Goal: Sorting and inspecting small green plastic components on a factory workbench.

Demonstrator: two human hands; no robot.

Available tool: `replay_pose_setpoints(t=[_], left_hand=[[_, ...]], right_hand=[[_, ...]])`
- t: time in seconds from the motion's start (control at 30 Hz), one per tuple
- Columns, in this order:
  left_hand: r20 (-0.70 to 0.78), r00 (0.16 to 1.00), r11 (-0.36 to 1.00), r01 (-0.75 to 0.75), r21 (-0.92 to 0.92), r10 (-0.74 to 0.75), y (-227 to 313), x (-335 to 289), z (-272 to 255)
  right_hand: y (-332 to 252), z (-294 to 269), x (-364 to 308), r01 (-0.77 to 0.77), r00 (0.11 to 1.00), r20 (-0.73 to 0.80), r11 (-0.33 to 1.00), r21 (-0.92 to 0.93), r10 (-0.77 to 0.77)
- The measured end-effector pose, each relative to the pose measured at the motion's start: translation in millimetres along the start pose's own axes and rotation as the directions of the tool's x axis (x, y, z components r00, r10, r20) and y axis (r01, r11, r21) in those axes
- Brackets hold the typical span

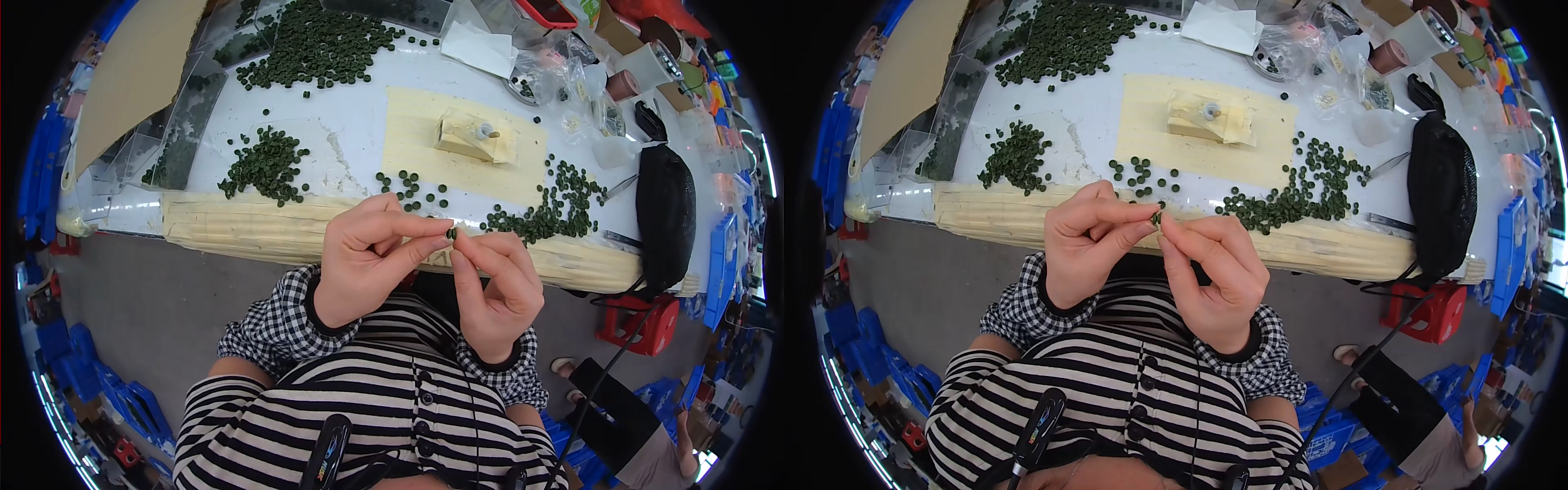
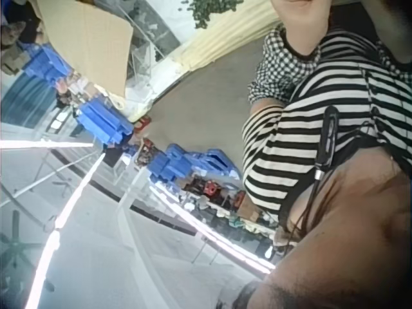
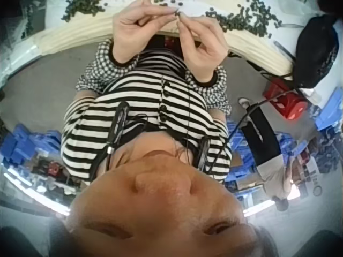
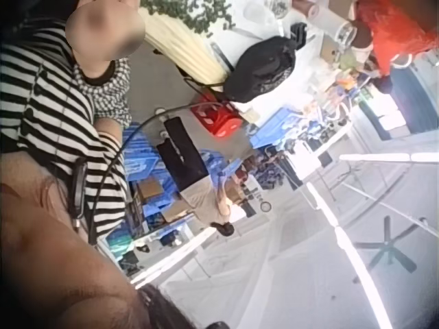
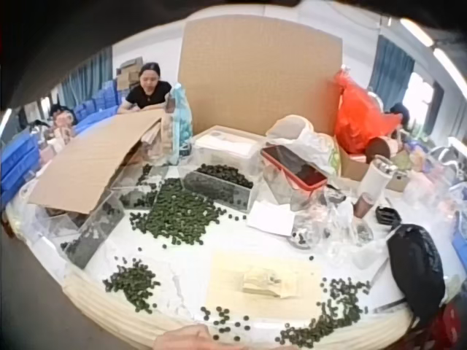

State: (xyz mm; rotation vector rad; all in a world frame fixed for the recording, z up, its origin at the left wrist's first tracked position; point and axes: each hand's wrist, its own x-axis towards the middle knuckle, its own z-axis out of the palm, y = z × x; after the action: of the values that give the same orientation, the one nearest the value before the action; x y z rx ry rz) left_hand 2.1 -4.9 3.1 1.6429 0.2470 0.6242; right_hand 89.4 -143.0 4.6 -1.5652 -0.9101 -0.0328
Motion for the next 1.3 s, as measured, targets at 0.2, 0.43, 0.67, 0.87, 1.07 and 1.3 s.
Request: replay_pose_setpoints(t=[0.2, 0.43, 0.67, 0.87, 1.07, 1.3], left_hand=[[0.011, 0.997, 0.99, -0.071, 0.12, 0.07, 5.6, 2.4, -1.4], [0.059, 0.998, 0.999, 0.001, 0.033, -0.003, 0.8, 3.6, -7.9], [0.096, 0.989, 0.983, -0.126, 0.133, 0.113, 4.1, 6.7, -9.5], [0.101, 0.995, 0.998, -0.023, 0.06, 0.017, 1.0, 6.0, -11.4], [0.102, 0.995, 1.0, 0.015, 0.01, -0.016, -0.7, 6.0, -11.5], [0.104, 0.994, 1.0, 0.023, 0.006, -0.024, -1.1, 4.8, -11.3]], right_hand=[[-0.6, -2.1, -2.3, -0.089, 0.995, 0.053, 0.991, 0.102, 0.084], [-1.8, -5.1, 0.1, 0.016, 0.993, 0.114, 0.999, -0.029, -0.012], [-2.9, -5.7, -1.9, -0.075, 0.991, 0.118, 0.996, 0.055, 0.068], [-7.3, -9.0, -0.5, -0.129, 0.981, 0.152, 0.99, 0.062, 0.118], [-1.0, -8.9, -0.7, -0.061, 0.99, 0.13, 0.996, 0.067, 0.052], [-0.9, -9.3, -0.5, -0.02, 0.992, 0.123, 0.999, 0.045, 0.015]])
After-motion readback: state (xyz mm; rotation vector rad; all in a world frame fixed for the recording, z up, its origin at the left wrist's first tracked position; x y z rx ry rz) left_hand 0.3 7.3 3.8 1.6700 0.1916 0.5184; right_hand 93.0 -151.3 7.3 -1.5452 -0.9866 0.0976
